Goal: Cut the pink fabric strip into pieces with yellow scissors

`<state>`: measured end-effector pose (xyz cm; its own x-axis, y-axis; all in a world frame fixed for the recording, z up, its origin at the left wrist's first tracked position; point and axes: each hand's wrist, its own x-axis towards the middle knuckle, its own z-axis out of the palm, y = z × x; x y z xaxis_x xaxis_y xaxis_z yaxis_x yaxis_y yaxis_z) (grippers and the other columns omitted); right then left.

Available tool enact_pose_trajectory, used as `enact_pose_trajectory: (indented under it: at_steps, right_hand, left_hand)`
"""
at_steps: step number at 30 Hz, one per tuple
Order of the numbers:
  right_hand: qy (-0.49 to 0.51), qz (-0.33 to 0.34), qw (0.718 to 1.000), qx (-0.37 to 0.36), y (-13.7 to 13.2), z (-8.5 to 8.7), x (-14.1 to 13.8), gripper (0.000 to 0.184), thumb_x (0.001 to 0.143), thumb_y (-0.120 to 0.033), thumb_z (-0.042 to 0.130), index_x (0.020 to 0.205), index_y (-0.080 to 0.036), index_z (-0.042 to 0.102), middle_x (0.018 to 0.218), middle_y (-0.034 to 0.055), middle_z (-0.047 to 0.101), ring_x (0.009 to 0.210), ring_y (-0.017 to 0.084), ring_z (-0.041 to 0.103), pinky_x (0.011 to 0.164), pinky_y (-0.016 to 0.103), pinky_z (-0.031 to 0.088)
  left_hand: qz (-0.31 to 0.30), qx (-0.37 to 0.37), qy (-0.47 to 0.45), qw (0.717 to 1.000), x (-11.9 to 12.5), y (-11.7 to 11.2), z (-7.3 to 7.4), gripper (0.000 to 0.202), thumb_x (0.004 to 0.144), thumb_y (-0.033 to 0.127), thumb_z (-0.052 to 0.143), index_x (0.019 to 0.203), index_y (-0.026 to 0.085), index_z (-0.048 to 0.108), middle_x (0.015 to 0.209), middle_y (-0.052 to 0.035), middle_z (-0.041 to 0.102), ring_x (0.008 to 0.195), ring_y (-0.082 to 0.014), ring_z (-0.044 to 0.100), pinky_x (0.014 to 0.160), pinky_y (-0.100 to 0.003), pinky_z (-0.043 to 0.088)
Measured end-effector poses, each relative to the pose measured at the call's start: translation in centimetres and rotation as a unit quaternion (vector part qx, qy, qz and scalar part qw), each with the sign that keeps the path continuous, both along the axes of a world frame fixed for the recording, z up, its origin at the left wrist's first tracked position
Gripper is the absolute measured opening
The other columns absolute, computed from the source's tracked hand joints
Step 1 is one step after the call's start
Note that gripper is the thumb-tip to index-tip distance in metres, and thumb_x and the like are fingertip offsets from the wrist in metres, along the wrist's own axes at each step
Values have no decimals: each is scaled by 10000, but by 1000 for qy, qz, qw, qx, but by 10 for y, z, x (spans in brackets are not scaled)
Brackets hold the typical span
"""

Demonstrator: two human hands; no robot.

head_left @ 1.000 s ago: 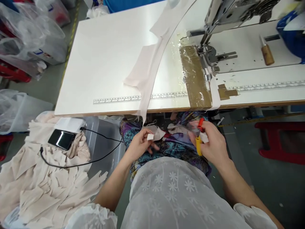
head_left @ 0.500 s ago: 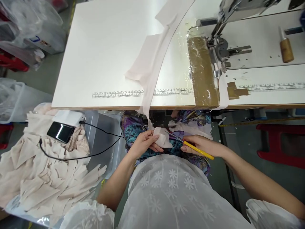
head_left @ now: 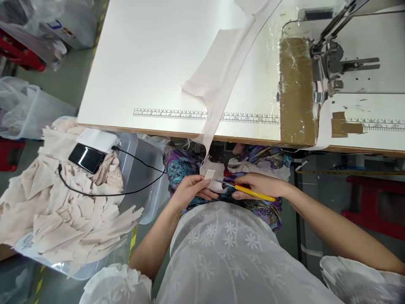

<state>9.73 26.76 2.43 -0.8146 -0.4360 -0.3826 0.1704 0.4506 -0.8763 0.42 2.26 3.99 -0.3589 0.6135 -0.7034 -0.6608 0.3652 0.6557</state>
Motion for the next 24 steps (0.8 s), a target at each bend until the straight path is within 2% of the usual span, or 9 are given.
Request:
enact_pose_trajectory:
  at_steps: [5,8,16,21,24]
  right_hand:
    - [82,-46,987,127,-6,6,4,560,846,-711,601,599,-235,441,514,-6,445,437,147,355,456,304,188]
    - [105,-47,979,166,-9,8,7,549,878,-702,549,616,-235,427,555,21,501,464,165,393,472,313,198]
    - [116,-73,978,157,-11,5,13,565,882,-686,521,565,-236,395,510,20,459,442,162,366,482,318,191]
    - [148,-65,966,200,-15,8,13,478,898,-622,509,633,-233,423,583,33,530,488,178,423,495,317,165]
    - [152,-71,967,194,-17,7,12,461,907,-590,504,632,-231,415,585,31,524,501,175,435,504,311,176]
  left_hand:
    - [-4,10,0,1000,-2,1,-2,538,706,614,768,888,116,678,727,-118,751,668,-221,733,689,-308,593]
    - [-6,22,2,1000,-2,2,-3,529,714,605,765,902,117,680,725,-109,750,679,-221,736,690,-303,591]
    - [-13,20,7,1000,-1,2,3,519,715,601,766,880,116,682,708,-112,746,698,-234,743,671,-290,588]
    - [-14,19,10,1000,1,2,3,508,715,597,767,856,118,670,714,-118,747,681,-232,738,677,-301,587]
    - [-18,24,6,1000,3,3,4,509,709,590,775,860,116,671,705,-116,745,660,-226,733,669,-296,586]
